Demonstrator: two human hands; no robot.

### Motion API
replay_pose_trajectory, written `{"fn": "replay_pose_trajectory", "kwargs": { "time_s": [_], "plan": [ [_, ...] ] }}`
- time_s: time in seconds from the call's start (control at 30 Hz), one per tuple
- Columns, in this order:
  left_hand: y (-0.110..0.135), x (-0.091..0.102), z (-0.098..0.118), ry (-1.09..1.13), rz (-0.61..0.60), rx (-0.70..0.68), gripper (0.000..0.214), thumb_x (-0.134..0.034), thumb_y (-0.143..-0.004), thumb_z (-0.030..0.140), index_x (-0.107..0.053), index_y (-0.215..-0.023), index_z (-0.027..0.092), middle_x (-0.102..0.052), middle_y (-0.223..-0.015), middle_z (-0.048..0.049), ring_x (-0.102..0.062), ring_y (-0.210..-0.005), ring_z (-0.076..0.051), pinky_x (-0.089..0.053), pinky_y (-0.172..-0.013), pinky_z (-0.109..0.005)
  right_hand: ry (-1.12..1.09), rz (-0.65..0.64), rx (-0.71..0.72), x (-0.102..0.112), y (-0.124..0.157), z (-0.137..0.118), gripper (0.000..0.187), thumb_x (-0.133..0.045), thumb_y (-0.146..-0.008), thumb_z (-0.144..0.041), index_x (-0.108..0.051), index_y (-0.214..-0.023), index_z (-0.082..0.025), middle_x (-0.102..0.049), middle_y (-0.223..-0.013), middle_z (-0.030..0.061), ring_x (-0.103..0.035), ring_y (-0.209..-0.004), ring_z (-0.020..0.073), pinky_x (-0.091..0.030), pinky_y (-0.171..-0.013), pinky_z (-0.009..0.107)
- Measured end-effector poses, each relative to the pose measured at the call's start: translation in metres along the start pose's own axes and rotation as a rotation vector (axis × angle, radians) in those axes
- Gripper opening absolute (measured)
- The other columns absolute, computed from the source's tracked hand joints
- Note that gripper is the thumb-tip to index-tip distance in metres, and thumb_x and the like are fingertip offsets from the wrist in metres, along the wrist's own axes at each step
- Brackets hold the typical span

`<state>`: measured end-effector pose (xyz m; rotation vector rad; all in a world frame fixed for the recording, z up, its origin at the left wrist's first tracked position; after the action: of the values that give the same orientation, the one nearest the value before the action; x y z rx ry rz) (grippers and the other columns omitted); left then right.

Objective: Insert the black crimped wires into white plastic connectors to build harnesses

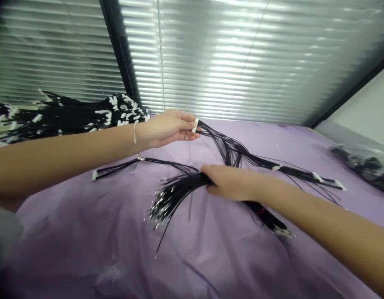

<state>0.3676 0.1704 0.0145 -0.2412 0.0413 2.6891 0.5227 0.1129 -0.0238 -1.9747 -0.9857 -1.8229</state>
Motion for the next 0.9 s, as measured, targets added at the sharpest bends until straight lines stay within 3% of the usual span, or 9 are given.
{"fn": "replay_pose_trajectory", "kwargs": {
  "time_s": [0.07, 0.17, 0.3, 0.47, 0.67, 0.73, 0.8, 0.9],
  "plan": [
    [0.005, 0.008, -0.008, -0.011, -0.004, 0.012, 0.016, -0.057, -0.082, 0.003, -0.060, -0.067, 0.007, -0.060, -0.072, -0.0056, -0.062, -0.071, -0.012, -0.048, -0.088, -0.033, 0.035, 0.006, 0.037, -0.012, -0.003, -0.012, 0.029, -0.059, -0.075, -0.023, -0.061, -0.103, -0.015, -0.061, -0.101, 0.0109, -0.061, -0.090, 0.0247, -0.050, -0.082, 0.037],
    [0.019, 0.022, -0.023, -0.008, -0.007, 0.058, 0.012, -0.060, -0.081, 0.005, -0.062, -0.070, 0.007, -0.060, -0.074, -0.0051, -0.062, -0.072, -0.012, -0.049, -0.088, -0.033, 0.092, 0.125, 0.075, -0.016, 0.000, -0.028, 0.046, -0.058, -0.080, -0.022, -0.052, -0.124, -0.013, -0.051, -0.122, 0.0158, -0.052, -0.112, 0.0297, -0.043, -0.095, 0.045],
    [0.043, 0.033, -0.041, 0.004, 0.034, 0.125, 0.007, -0.062, -0.078, 0.007, -0.063, -0.071, 0.009, -0.061, -0.075, -0.0048, -0.063, -0.072, -0.012, -0.049, -0.085, -0.031, -0.010, 0.241, 0.135, -0.020, -0.004, -0.043, 0.026, -0.046, -0.091, -0.022, -0.061, -0.111, -0.015, -0.058, -0.107, 0.0115, -0.058, -0.094, 0.0213, -0.048, -0.085, 0.038],
    [0.057, 0.037, -0.062, 0.051, 0.129, 0.147, 0.007, -0.058, -0.081, 0.009, -0.061, -0.075, 0.010, -0.062, -0.080, -0.0045, -0.061, -0.070, -0.009, -0.049, -0.077, -0.025, -0.037, 0.267, 0.208, -0.039, -0.026, -0.046, 0.022, -0.045, -0.091, -0.017, -0.066, -0.094, -0.013, -0.061, -0.093, 0.0102, -0.057, -0.089, 0.0211, -0.046, -0.084, 0.039],
    [0.056, 0.042, -0.081, 0.120, 0.157, 0.179, 0.005, -0.064, -0.081, 0.013, -0.063, -0.076, 0.012, -0.061, -0.078, -0.0010, -0.062, -0.074, -0.008, -0.049, -0.079, -0.023, -0.164, 0.149, 0.291, -0.035, -0.023, -0.038, 0.017, -0.050, -0.089, -0.018, -0.066, -0.084, -0.016, -0.060, -0.086, 0.0051, -0.057, -0.077, 0.0146, -0.048, -0.072, 0.029],
    [0.059, 0.044, -0.085, 0.114, 0.143, 0.200, 0.004, -0.067, -0.080, 0.016, -0.066, -0.079, 0.012, -0.064, -0.081, -0.0019, -0.064, -0.078, -0.010, -0.050, -0.083, -0.024, -0.182, 0.150, 0.301, -0.031, -0.020, -0.039, 0.022, -0.046, -0.091, -0.019, -0.067, -0.086, -0.017, -0.060, -0.089, 0.0060, -0.058, -0.076, 0.0143, -0.049, -0.072, 0.030],
    [0.063, 0.049, -0.087, 0.063, 0.129, 0.187, 0.009, -0.071, -0.078, 0.020, -0.067, -0.082, 0.013, -0.066, -0.083, -0.0019, -0.066, -0.079, -0.011, -0.051, -0.084, -0.025, -0.134, 0.238, 0.270, -0.031, -0.021, -0.041, 0.025, -0.042, -0.091, -0.013, -0.066, -0.095, -0.015, -0.061, -0.097, 0.0087, -0.060, -0.080, 0.0150, -0.051, -0.077, 0.032],
    [0.065, 0.057, -0.091, -0.025, 0.126, 0.134, 0.014, -0.074, -0.075, 0.024, -0.069, -0.086, 0.016, -0.069, -0.087, -0.0024, -0.065, -0.076, -0.010, -0.052, -0.080, -0.024, 0.059, 0.343, 0.246, -0.041, -0.022, -0.047, 0.037, -0.040, -0.081, 0.003, -0.063, -0.106, -0.010, -0.060, -0.108, 0.0143, -0.060, -0.094, 0.0201, -0.051, -0.085, 0.035]
  ]
}}
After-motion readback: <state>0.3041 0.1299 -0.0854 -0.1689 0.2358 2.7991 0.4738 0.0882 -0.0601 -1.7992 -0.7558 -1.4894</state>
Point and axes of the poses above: each hand's wrist, its own y-axis away from the middle knuckle, its own x-axis out of the back of the hand, z = x × y, the point moved 4 cm from there along -y, towards the middle knuckle
